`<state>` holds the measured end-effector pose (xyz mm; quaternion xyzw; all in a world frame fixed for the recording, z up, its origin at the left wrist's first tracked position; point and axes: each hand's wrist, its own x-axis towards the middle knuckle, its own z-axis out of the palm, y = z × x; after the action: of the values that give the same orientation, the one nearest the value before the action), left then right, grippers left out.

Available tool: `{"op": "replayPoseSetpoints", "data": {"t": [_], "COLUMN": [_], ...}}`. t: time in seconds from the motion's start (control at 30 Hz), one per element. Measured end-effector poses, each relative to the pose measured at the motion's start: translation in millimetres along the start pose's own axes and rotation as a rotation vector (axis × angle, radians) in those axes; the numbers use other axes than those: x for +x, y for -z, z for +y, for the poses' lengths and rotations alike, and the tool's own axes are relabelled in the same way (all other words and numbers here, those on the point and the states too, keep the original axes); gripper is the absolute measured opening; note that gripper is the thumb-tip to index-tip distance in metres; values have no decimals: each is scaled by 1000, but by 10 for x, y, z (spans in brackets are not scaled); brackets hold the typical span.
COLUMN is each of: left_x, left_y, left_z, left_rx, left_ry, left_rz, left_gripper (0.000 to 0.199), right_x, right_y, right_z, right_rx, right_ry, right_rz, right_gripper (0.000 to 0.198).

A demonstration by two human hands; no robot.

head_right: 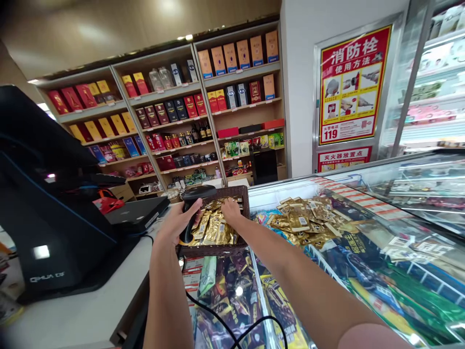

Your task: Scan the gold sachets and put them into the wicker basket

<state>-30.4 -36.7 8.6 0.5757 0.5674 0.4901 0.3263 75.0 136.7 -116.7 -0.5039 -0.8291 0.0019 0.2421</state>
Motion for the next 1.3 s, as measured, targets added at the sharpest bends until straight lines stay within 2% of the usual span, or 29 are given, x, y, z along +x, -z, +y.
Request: {"op": "replayPoseSetpoints", "data": {"t": [0.2,0.33,0.4,0.47,0.53,0.63,0.73,0.87,1.03,1.3], "left_x": [3,34,54,65,62,45,38,34,-14,4], "left_y": [-15,-36,-67,-113,-168,-246,-309,-380,-478,-544], "left_z": [0,-16,-11,15,55,104,109,114,191,155], "left_rx": [17,36,48,68,99,157,189,193,186,269], "left_ry": [3,-4,2,11,19,27,-5,-39,-20,-19], "left_rz": [2,-12,0,1,-27,-85,-129,-189,-190,-227], "left_gripper": [51,52,54,56,56,53,51,49,46,45], "right_x": [-81,-471,-787,-1130,-1431,-1694,-1739,-1699,-1696,-1695], "right_y": [141,319,361,368,371,423,516,617,715,809], "right_z": [86,342,518,697,856,1014,1067,1065,1098,1128], "right_rx": [47,136,285,459,523,453,397,370,383,424], "right_ry": [-68,-130,-180,-169,-62,107,164,164,150,29], "right_rz": [7,77,184,342,501,670,728,719,783,704], "right_gripper": [25,23,20,13,11,12,13,17,18,18]}}
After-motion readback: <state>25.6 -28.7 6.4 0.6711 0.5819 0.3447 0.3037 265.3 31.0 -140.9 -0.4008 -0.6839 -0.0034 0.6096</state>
